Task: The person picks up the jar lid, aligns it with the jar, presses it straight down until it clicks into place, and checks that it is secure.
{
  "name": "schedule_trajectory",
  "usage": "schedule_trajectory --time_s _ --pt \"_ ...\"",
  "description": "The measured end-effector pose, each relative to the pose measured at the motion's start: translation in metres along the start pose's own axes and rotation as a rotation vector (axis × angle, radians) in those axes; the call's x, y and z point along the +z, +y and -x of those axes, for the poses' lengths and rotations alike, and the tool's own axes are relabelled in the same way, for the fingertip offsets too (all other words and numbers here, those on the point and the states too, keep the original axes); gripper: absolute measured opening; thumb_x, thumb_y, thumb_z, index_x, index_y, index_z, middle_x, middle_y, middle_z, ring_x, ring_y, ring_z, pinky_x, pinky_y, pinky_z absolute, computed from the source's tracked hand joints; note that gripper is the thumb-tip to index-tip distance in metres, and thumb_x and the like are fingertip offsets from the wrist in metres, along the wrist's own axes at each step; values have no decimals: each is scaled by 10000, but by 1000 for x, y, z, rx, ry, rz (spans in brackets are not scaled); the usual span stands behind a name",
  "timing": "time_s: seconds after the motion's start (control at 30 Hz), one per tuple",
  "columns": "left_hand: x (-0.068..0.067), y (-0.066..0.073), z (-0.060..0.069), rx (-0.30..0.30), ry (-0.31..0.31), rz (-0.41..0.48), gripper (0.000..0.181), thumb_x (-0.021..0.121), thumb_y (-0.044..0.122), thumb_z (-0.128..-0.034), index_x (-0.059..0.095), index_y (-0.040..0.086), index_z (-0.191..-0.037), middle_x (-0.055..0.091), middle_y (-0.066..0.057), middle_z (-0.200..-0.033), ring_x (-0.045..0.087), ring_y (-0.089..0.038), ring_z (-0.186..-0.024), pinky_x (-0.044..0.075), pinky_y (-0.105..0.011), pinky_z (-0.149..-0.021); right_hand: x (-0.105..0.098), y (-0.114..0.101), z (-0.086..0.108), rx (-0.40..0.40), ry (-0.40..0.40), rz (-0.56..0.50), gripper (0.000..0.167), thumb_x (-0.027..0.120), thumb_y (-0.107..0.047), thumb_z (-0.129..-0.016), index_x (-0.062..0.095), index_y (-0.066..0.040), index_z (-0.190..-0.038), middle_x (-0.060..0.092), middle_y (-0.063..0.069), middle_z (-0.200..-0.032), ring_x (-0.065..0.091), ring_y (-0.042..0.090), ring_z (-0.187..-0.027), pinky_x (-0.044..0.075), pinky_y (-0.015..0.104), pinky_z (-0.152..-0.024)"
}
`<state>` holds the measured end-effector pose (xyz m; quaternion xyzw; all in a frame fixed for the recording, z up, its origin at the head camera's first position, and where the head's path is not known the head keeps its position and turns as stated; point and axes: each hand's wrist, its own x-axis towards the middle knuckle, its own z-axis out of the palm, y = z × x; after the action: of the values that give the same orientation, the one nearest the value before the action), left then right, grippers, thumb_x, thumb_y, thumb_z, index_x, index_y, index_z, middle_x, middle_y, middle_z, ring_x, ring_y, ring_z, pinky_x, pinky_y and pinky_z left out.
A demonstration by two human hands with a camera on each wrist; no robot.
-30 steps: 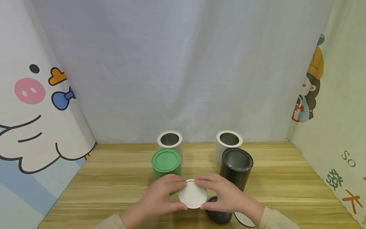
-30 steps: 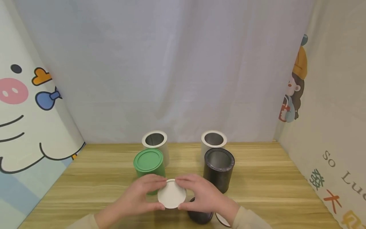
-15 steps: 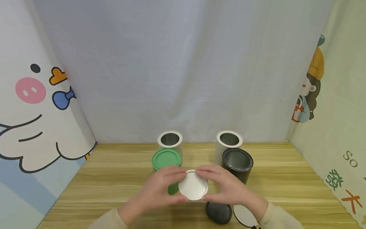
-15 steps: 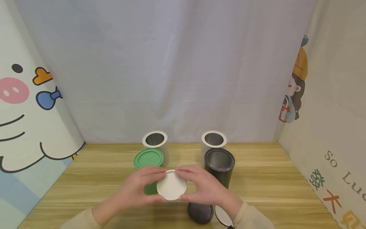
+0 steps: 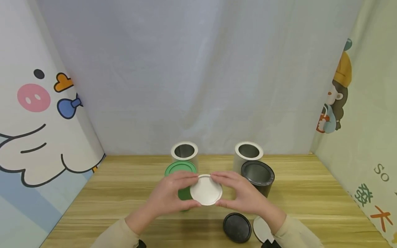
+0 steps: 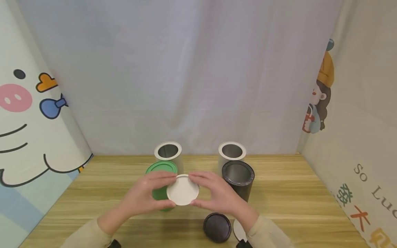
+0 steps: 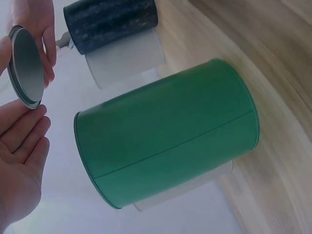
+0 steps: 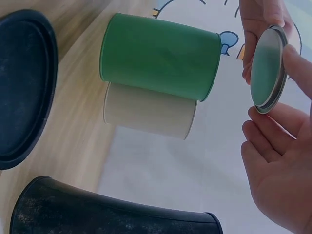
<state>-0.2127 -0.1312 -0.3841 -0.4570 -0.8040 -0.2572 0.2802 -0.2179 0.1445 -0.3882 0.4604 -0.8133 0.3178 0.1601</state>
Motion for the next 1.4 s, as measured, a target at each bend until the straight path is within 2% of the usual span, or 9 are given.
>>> schedule_trajectory --time_s 0.2,0.43,0.67,0.93,1.23,1.4 --pt "-5 -8 -3 -56 -2 20 661 940 325 -637 720 -18 -1158 696 -102 -1170 632 -261 -1108 543 -408 -909 4 4 -8 62 19 -26 650 865 -224 -767 617 -39 -1339 577 81 -1380 528 275 -1261 471 466 -1003" --pt "-2 -18 -3 -113 27 18 657 938 315 -638 719 -21 -1158 699 -111 -1164 628 -291 -1122 536 -421 -925 15 12 -14 105 77 -30 610 844 -174 -787 618 -37 -1337 591 100 -1362 543 298 -1246 471 480 -1001" --pt "-4 -30 -2 -228 17 27 622 922 281 -674 712 -21 -1175 696 -121 -1180 626 -305 -1132 521 -460 -941 25 14 -28 221 105 -91 547 806 -167 -830 626 -44 -1332 598 113 -1358 536 329 -1253 462 516 -1004" --pt "-7 -43 -2 -342 25 89 536 888 200 -732 707 -23 -1185 686 -143 -1198 615 -346 -1146 488 -504 -977 30 24 -44 298 107 -159 501 752 -148 -881 610 -40 -1348 594 125 -1359 526 332 -1270 441 506 -1034" --pt "-8 -60 -4 -441 83 90 550 883 190 -747 687 -26 -1213 664 -154 -1240 592 -367 -1179 477 -511 -996 44 33 -66 342 207 -113 435 739 -134 -893 642 -22 -1302 622 132 -1320 544 325 -1254 429 478 -1055" --pt "-6 -71 -6 -495 119 91 557 883 195 -750 685 -19 -1224 663 -158 -1240 586 -374 -1190 470 -521 -1000 50 37 -78 348 233 -114 410 735 -113 -894 650 4 -1278 631 156 -1298 553 341 -1239 421 474 -1062"
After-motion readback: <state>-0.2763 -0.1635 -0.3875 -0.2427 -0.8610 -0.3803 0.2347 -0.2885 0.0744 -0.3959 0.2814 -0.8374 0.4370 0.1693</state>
